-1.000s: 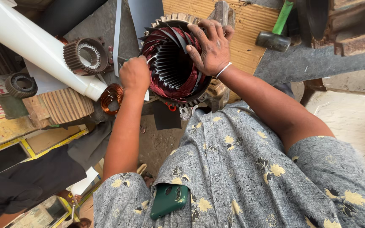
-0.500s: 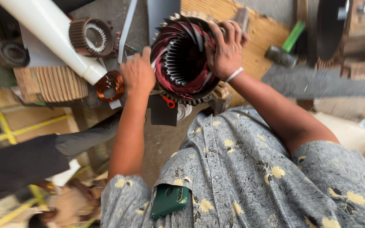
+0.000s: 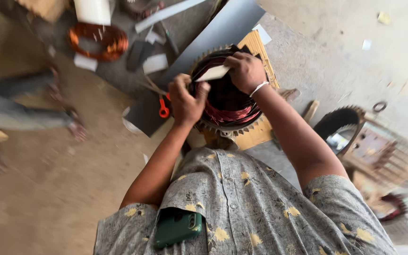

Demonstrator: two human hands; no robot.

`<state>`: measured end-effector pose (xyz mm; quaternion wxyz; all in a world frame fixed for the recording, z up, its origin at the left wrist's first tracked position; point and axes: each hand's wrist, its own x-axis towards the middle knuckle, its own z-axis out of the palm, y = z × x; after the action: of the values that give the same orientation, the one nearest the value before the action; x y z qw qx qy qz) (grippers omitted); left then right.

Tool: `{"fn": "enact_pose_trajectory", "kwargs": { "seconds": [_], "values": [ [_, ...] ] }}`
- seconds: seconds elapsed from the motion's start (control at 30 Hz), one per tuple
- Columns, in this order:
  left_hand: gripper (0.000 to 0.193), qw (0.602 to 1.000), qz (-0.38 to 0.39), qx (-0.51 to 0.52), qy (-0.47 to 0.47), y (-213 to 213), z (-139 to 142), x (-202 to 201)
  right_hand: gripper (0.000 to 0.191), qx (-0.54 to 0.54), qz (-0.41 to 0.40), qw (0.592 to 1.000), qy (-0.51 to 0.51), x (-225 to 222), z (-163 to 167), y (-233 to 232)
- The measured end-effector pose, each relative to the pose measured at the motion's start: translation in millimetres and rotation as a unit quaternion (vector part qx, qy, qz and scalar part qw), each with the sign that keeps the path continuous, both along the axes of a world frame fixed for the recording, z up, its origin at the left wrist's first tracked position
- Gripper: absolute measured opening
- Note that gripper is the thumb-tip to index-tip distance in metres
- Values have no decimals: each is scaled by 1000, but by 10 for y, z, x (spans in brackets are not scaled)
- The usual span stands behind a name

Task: The person cuts a sheet of black insulating material using red-handled scissors and places it into a motor stator containing copper windings. They then insert white insulating pieces into the stator slots and continue to arrange the windings and materials.

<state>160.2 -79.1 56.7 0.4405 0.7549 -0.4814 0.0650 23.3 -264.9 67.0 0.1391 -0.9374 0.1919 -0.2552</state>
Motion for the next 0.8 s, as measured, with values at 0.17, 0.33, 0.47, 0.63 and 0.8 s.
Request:
{"fn": "enact_pose_trajectory", "kwargs": {
  "seconds": [0.17,0.33,0.47,0.63,0.8],
  "values": [
    [72,993,92,55,55,85,-385,-262,23,-44,127,990,37,89,117,-30],
    [51,974,122,104,160,48,-502,-217,29,-27,179,982,51,319,276,-50],
    [47,974,126,70,172,38,-559,-158,34,-28,206,974,90,498,269,-103],
    [49,974,107,81,185,55,-585,-119,25,-38,230,957,174,630,293,-117],
    [50,977,101,59,178,99,-524,-65,35,15,192,972,135,625,333,1]
  ]
}}
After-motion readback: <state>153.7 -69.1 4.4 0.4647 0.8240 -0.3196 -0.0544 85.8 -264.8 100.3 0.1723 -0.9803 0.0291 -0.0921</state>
